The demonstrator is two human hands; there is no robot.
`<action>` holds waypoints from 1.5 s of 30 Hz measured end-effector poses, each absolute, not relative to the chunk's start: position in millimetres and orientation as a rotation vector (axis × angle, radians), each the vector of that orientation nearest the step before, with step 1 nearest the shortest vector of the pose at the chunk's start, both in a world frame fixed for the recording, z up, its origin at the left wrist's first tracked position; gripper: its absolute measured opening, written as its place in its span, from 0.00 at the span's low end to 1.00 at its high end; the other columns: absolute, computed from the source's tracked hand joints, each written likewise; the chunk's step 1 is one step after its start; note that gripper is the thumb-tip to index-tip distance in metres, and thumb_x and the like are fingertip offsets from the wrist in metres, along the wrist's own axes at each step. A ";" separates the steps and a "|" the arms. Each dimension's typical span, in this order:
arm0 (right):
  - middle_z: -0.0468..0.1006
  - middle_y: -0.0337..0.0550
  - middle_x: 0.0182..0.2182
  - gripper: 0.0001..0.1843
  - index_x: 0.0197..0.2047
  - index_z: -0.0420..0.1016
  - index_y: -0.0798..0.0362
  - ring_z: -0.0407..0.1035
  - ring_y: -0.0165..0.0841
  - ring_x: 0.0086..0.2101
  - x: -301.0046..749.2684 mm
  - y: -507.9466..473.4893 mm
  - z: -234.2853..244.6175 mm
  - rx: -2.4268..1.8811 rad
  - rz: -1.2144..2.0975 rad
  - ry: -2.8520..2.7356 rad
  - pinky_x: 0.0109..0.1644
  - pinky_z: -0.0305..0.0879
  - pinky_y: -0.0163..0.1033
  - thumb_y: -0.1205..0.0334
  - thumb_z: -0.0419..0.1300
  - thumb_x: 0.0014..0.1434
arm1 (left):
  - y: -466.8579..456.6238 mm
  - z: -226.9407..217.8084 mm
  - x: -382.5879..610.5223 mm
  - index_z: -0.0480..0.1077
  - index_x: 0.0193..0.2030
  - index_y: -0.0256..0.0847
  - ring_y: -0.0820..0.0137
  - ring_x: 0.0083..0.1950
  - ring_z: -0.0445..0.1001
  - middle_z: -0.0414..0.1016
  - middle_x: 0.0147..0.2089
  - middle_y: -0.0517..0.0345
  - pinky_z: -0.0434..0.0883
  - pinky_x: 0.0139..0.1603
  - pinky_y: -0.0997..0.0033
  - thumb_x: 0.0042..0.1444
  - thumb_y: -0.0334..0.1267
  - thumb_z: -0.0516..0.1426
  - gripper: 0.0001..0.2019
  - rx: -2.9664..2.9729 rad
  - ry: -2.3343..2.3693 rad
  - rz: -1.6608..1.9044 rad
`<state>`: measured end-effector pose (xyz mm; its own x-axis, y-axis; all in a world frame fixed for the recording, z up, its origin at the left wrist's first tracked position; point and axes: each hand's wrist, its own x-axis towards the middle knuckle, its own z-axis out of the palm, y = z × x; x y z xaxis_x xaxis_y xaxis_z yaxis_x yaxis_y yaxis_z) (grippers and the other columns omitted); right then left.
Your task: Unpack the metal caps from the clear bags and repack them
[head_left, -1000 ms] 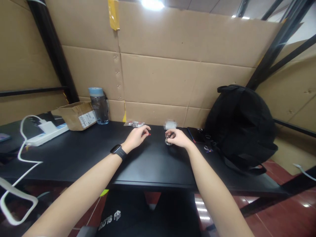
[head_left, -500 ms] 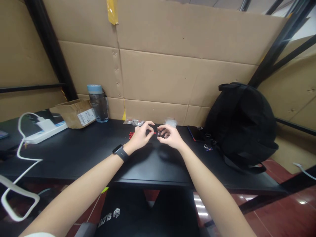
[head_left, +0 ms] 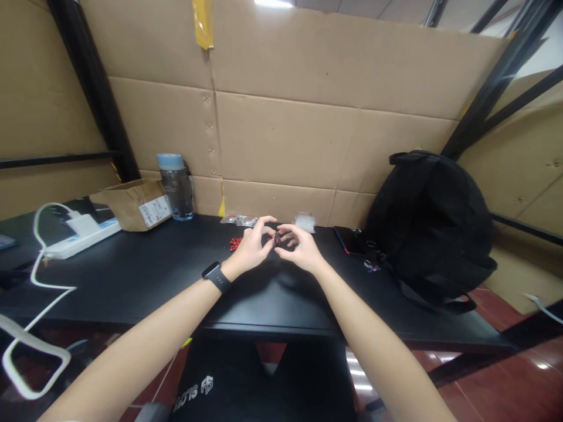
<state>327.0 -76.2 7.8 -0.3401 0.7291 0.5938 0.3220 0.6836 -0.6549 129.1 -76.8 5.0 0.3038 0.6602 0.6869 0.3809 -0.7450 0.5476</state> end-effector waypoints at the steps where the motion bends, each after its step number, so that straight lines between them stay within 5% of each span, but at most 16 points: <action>1: 0.79 0.45 0.47 0.29 0.56 0.72 0.49 0.78 0.34 0.40 326.8 -76.8 8.1 -0.816 0.544 -1.930 0.39 0.70 0.36 0.62 0.69 0.50 | -76.9 5.4 129.0 0.59 0.63 0.45 0.63 0.51 0.79 0.81 0.45 0.54 0.67 0.60 0.58 0.60 0.28 0.56 0.25 2.298 0.939 1.414; 17: 0.81 0.44 0.45 0.19 0.45 0.72 0.50 0.80 0.37 0.42 326.0 -77.1 7.8 -0.820 0.613 -1.888 0.42 0.72 0.38 0.61 0.69 0.50 | -77.6 4.4 133.5 0.63 0.60 0.46 0.63 0.49 0.80 0.81 0.43 0.56 0.68 0.60 0.59 0.62 0.33 0.57 0.19 2.240 0.998 1.465; 45: 0.80 0.44 0.44 0.21 0.47 0.71 0.49 0.81 0.37 0.39 324.3 -78.1 5.6 -0.784 0.940 -1.739 0.44 0.78 0.42 0.50 0.70 0.54 | -78.1 9.0 130.3 0.63 0.58 0.44 0.64 0.48 0.79 0.79 0.40 0.57 0.69 0.60 0.59 0.63 0.31 0.57 0.18 2.226 0.830 1.474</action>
